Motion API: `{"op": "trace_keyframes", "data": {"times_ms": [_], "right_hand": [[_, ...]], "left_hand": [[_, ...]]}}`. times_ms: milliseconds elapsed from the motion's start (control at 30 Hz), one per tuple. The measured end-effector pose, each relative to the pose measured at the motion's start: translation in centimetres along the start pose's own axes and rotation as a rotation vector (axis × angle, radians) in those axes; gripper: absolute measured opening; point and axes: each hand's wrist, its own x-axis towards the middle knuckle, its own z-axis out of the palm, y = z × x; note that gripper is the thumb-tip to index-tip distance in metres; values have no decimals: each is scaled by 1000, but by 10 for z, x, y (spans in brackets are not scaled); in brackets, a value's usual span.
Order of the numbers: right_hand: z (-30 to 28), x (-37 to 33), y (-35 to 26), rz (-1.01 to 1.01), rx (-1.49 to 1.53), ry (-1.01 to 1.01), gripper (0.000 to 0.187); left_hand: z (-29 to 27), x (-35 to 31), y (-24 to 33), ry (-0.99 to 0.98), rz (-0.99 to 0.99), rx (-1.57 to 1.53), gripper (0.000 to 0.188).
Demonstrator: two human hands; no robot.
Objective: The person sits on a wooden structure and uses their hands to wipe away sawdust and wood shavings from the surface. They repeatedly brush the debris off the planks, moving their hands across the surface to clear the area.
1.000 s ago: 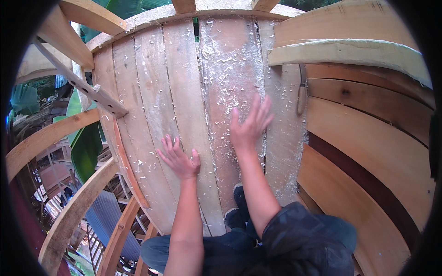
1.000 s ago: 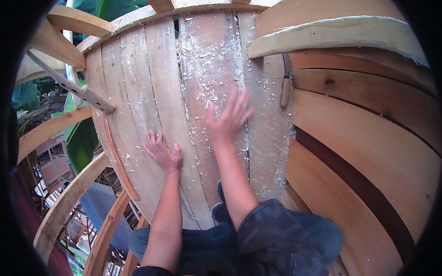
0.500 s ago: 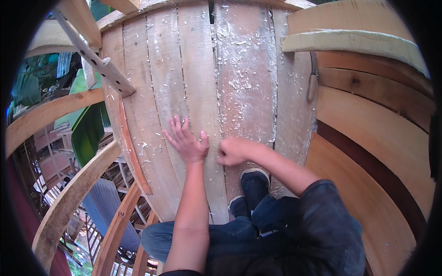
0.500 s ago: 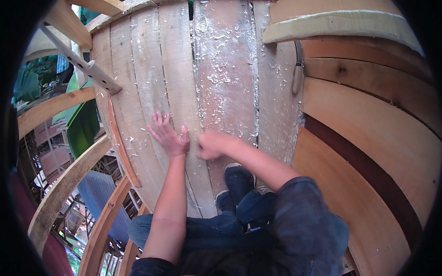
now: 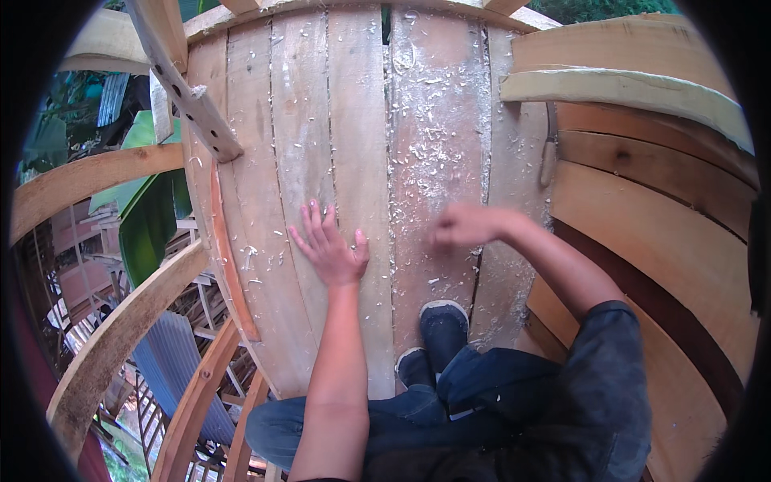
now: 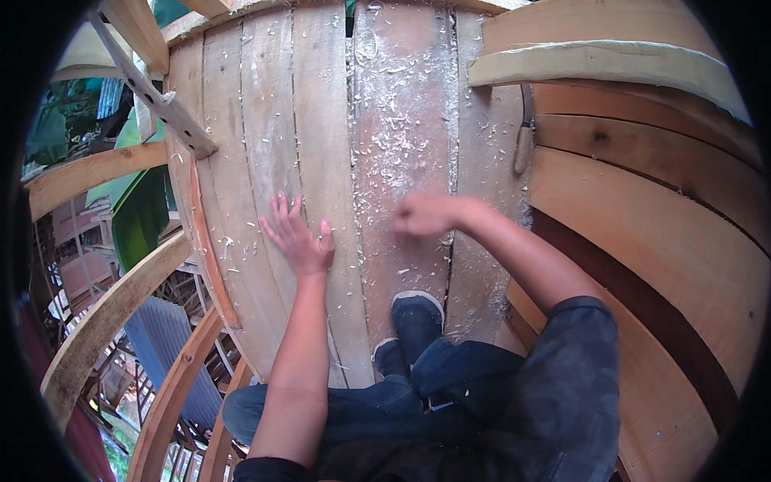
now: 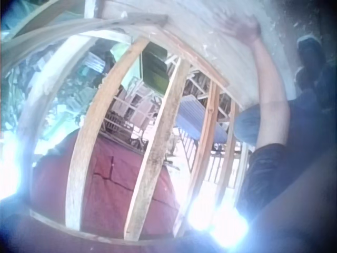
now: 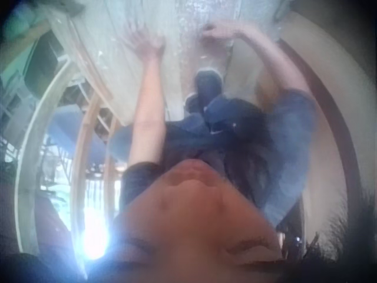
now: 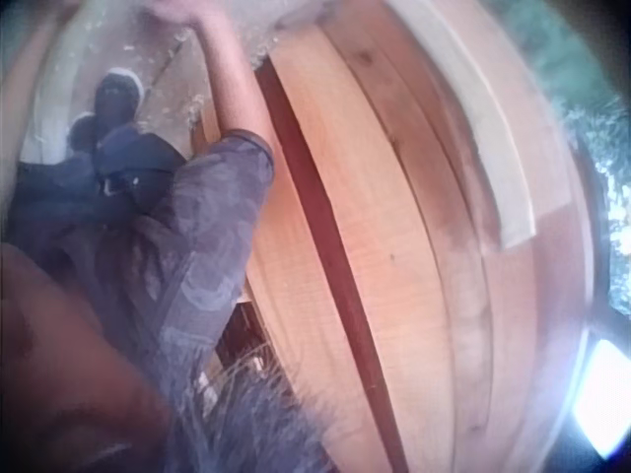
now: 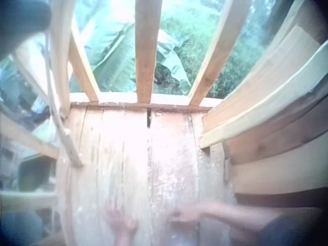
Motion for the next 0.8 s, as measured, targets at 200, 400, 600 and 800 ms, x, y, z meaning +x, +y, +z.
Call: {"op": "trace_keyframes", "data": {"times_ms": [200,400,600,800], "right_hand": [[83,6,94,271,-429,-588,37],[-25,-22,-4,-77,-516,909,32],[-20,-1,11,120,-147,-227,33],[-51,37,-8,350,28,-245,35]], "left_hand": [[5,5,10,25,21,-42,55],[-1,2,-1,21,5,-8,55],[1,4,4,35,18,-30,56],[1,2,1,10,7,-6,57]]}}
